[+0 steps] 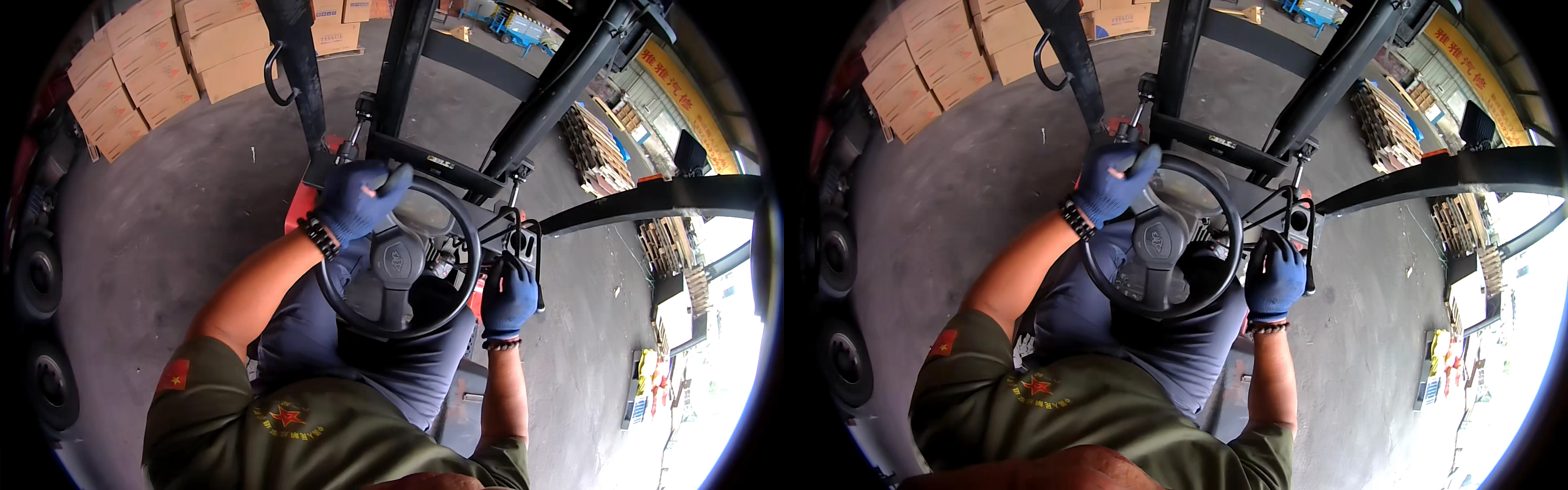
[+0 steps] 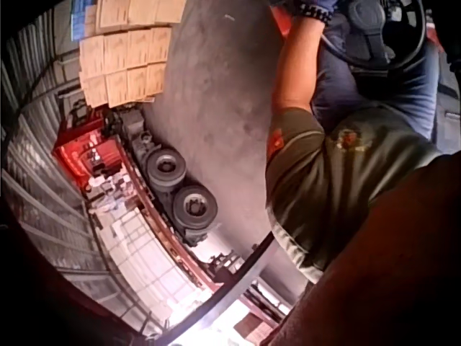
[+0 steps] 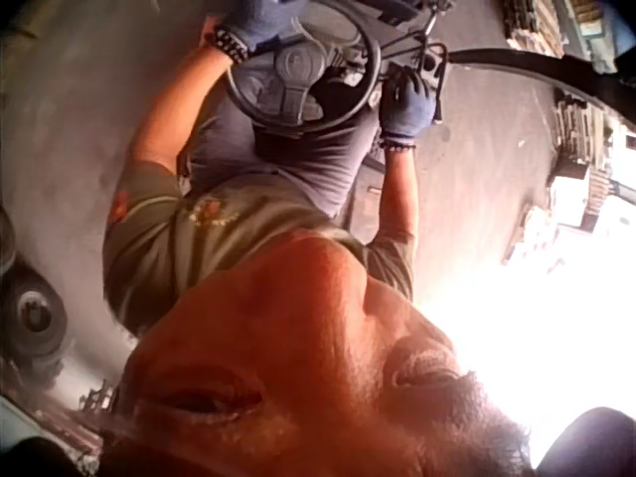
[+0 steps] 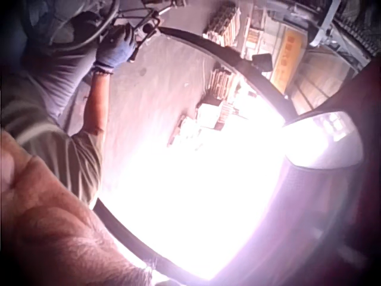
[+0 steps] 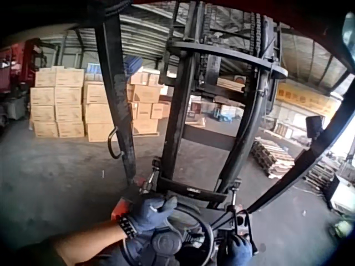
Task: The person operates a forklift inside a warehouse, maneuvering the vehicle and adjusting the steering wheel and control levers. The operator navigates through aisles of stacked cardboard boxes and approaches a large truck parked nearby.
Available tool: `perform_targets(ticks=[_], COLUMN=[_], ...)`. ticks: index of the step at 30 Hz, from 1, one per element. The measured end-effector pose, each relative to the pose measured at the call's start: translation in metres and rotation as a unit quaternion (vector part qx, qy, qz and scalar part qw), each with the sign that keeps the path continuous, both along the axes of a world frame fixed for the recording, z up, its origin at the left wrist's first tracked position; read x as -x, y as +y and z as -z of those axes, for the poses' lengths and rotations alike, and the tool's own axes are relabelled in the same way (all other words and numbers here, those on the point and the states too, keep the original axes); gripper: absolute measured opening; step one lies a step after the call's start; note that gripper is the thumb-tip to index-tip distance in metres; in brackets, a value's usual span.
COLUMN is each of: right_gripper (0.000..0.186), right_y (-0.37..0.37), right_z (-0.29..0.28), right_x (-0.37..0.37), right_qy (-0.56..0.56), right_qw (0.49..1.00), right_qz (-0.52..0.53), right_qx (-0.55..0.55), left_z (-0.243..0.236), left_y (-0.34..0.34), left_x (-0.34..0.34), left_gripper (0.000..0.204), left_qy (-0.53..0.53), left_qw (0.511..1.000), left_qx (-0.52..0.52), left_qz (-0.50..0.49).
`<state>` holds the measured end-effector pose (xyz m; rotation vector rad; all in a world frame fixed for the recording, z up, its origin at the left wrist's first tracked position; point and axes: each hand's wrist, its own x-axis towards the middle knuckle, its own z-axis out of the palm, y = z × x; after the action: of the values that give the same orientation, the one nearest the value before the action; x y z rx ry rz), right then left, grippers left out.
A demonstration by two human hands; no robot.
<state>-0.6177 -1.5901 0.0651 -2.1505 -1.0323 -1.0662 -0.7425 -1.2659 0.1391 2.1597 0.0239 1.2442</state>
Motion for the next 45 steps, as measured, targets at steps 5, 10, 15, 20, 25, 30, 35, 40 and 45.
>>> perform_targets(ticks=[5, 10, 15, 20, 25, 30, 35, 40, 45], right_gripper=[0.011, 0.013, 0.015, 0.015, 0.019, 0.020, 0.017, 0.019, 0.011], right_y=[-0.009, -0.016, -0.034, -0.026, -0.008, 0.045, 0.085, 0.091, 0.079], right_z=[-0.006, -0.041, -0.036, -0.027, -0.041, -0.044, -0.048, -0.055, -0.044], right_x=[-0.092, -0.159, -0.209, -0.224, -0.233, -0.255, -0.258, -0.287, -0.332], right_qy=[0.003, 0.008, 0.019, 0.052, 0.022, 0.005, 0.007, 0.016, 0.004], right_qw=[0.995, 0.994, 0.990, 0.992, 0.987, 0.988, 0.989, 0.986, 0.985], right_qz=[0.069, 0.105, 0.136, 0.032, 0.158, 0.157, 0.146, 0.164, 0.171], right_qx=[-0.068, -0.043, -0.017, -0.110, -0.001, -0.010, -0.036, -0.033, -0.010], left_z=[0.075, 0.097, 0.075, 0.002, -0.047, -0.005, 0.037, 0.084, 0.044], left_y=[-0.045, -0.168, -0.239, -0.203, -0.095, 0.018, 0.003, -0.087, -0.135], left_x=[0.057, 0.006, -0.127, -0.233, -0.238, -0.166, -0.056, -0.144, -0.278], left_gripper=[0.034, 0.044, 0.039, 0.051, 0.060, 0.028, 0.038, 0.036, 0.047], left_qy=[0.068, 0.079, 0.100, 0.038, -0.025, -0.035, 0.118, 0.101, 0.100], left_qw=[0.987, 0.946, 0.921, 0.964, 0.994, 0.998, 0.965, 0.925, 0.936], left_qx=[-0.145, -0.259, -0.310, -0.222, -0.094, -0.031, -0.197, -0.278, -0.234], left_qz=[0.022, 0.180, 0.214, 0.139, 0.054, 0.035, 0.124, 0.240, 0.244])
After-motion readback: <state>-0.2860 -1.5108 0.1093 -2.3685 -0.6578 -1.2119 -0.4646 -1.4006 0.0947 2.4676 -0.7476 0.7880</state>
